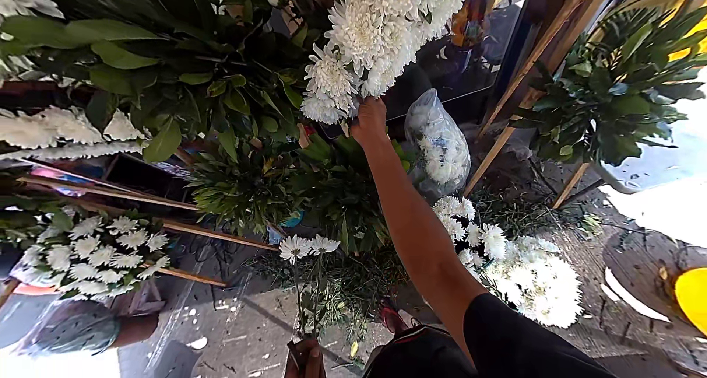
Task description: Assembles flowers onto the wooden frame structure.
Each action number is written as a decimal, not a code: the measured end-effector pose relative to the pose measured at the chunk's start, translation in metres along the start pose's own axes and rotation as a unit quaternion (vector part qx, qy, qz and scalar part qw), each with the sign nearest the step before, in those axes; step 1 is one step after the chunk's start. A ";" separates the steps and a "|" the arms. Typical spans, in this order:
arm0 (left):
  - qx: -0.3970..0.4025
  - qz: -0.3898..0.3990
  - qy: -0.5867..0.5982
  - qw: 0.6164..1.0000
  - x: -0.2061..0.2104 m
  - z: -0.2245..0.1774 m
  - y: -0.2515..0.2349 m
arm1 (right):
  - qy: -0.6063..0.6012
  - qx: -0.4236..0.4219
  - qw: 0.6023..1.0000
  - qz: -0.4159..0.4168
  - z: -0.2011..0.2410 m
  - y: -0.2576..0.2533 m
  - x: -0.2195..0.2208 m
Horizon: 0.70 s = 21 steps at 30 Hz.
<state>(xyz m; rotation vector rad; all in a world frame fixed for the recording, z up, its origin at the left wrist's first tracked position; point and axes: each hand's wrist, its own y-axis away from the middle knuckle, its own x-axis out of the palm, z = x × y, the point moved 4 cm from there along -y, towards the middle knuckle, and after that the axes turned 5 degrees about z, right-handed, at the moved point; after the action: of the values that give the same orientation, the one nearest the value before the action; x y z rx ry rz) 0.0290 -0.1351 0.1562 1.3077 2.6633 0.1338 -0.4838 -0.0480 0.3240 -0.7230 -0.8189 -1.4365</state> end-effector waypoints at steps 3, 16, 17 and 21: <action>0.021 -0.051 0.016 0.998 0.007 -0.012 0.002 | 0.069 0.019 0.996 0.049 0.013 0.022 -0.020; 0.138 0.029 0.176 0.974 0.034 -0.043 0.032 | 0.179 0.373 0.869 0.271 -0.060 0.237 -0.107; 0.122 0.035 0.206 0.970 0.034 -0.042 0.033 | 0.195 0.355 0.870 0.282 -0.049 0.234 -0.103; 0.060 0.020 0.302 0.951 0.016 -0.022 0.027 | 0.185 0.304 0.892 0.277 -0.009 0.232 -0.105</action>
<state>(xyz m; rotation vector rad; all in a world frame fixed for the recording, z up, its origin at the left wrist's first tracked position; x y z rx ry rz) 0.0360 -0.1060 0.1800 1.5637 3.1856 0.4510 -0.2480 0.0074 0.2443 -0.1563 -0.6356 -0.6979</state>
